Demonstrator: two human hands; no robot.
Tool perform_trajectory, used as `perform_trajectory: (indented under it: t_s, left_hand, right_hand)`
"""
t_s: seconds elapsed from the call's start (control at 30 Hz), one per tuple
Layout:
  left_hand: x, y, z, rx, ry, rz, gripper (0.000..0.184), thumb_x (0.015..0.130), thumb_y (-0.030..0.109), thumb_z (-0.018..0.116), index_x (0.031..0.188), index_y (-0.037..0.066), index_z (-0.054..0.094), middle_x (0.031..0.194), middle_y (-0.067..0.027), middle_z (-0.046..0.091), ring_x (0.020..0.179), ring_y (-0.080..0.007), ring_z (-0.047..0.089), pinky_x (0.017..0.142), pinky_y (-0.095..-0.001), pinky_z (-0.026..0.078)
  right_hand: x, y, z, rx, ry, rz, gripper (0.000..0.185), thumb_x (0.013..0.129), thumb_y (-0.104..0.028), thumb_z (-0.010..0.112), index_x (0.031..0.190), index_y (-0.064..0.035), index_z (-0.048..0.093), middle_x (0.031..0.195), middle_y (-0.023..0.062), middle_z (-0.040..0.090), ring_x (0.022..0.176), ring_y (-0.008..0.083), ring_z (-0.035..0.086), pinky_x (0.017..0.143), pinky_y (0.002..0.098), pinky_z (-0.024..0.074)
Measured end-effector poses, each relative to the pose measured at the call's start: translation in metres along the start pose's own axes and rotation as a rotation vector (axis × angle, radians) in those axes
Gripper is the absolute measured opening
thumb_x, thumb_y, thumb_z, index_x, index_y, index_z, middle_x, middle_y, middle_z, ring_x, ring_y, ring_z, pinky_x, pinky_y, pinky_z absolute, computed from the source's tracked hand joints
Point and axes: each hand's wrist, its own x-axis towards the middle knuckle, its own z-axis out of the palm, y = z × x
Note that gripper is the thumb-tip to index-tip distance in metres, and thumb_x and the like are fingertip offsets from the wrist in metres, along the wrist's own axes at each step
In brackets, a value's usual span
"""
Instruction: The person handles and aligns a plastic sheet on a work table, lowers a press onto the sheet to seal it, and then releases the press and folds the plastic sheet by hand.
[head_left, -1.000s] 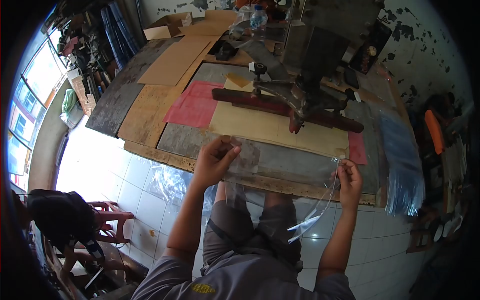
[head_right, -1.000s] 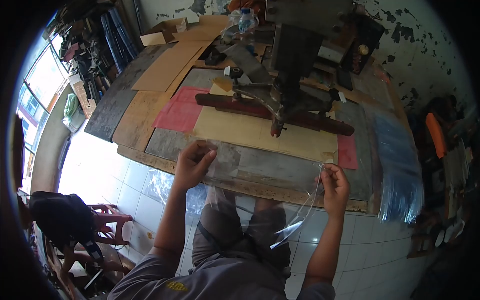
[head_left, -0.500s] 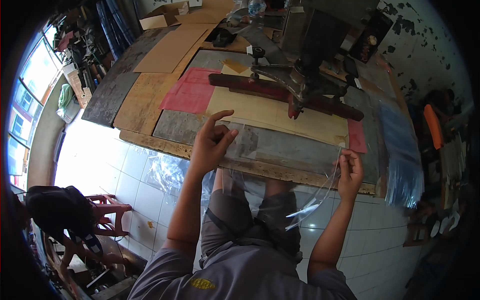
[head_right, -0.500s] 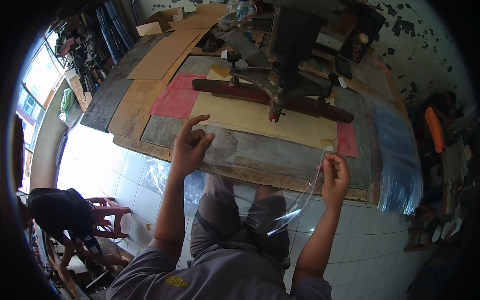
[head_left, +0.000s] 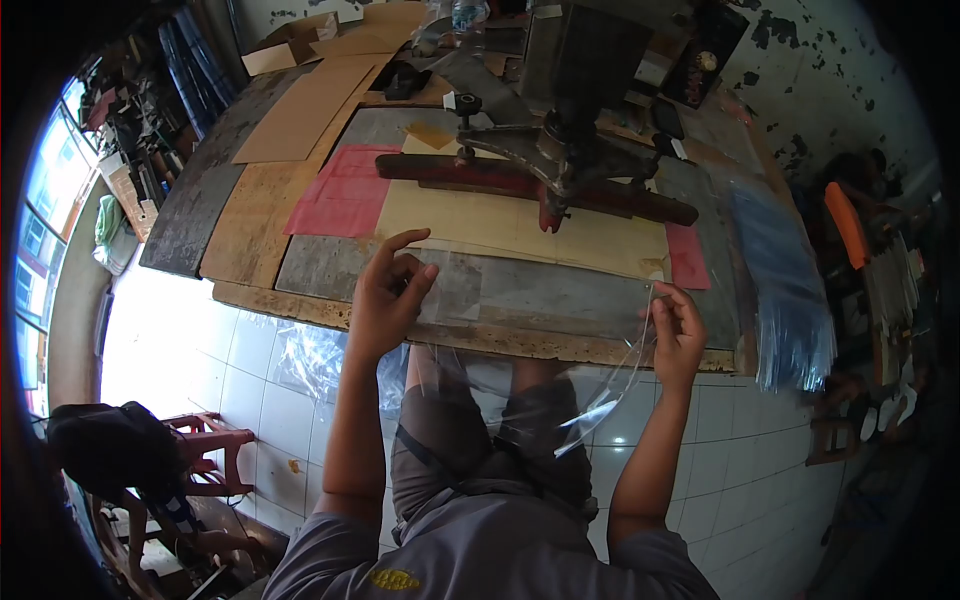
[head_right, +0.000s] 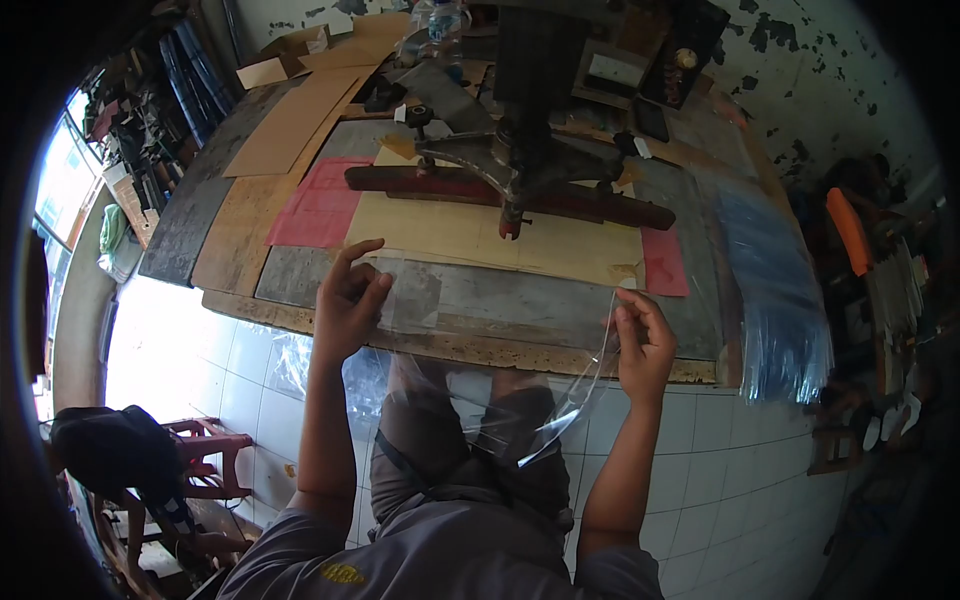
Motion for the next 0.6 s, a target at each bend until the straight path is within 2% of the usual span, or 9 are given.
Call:
perform_trajectory:
  t_s: [0.27,0.47,0.6]
  left_hand:
    - [0.000,0.000,-0.001,0.018,-0.017,0.013,0.043,0.100,0.009,0.070,0.140,0.003,0.056,0.071,0.0059,0.055,0.061,-0.0005,0.048,0.054,-0.0198,0.037]
    - [0.000,-0.001,-0.001,0.017,-0.027,0.034,0.044,0.100,0.008,0.070,0.141,0.003,0.055,0.071,0.0059,0.055,0.061,-0.0004,0.047,0.054,-0.0198,0.037]
    - [0.000,0.000,-0.002,0.028,-0.026,0.030,0.044,0.100,0.008,0.070,0.140,0.003,0.055,0.071,0.0062,0.055,0.062,0.0000,0.047,0.054,-0.0195,0.036]
  right_hand:
    - [-0.001,-0.002,-0.002,-0.082,0.000,0.018,0.032,0.104,-0.010,0.063,0.135,-0.0021,0.066,0.094,0.0049,0.072,0.084,0.0117,0.069,0.077,0.0266,0.0538]
    - [-0.002,0.004,0.001,0.027,0.057,-0.048,0.031,0.104,-0.010,0.063,0.134,-0.0014,0.066,0.092,0.0040,0.070,0.085,0.0116,0.069,0.077,0.0262,0.0535]
    - [-0.002,0.006,0.000,-0.011,0.029,-0.044,0.029,0.105,-0.009,0.062,0.132,-0.0007,0.067,0.093,0.0038,0.070,0.085,0.0107,0.067,0.078,0.0256,0.0529]
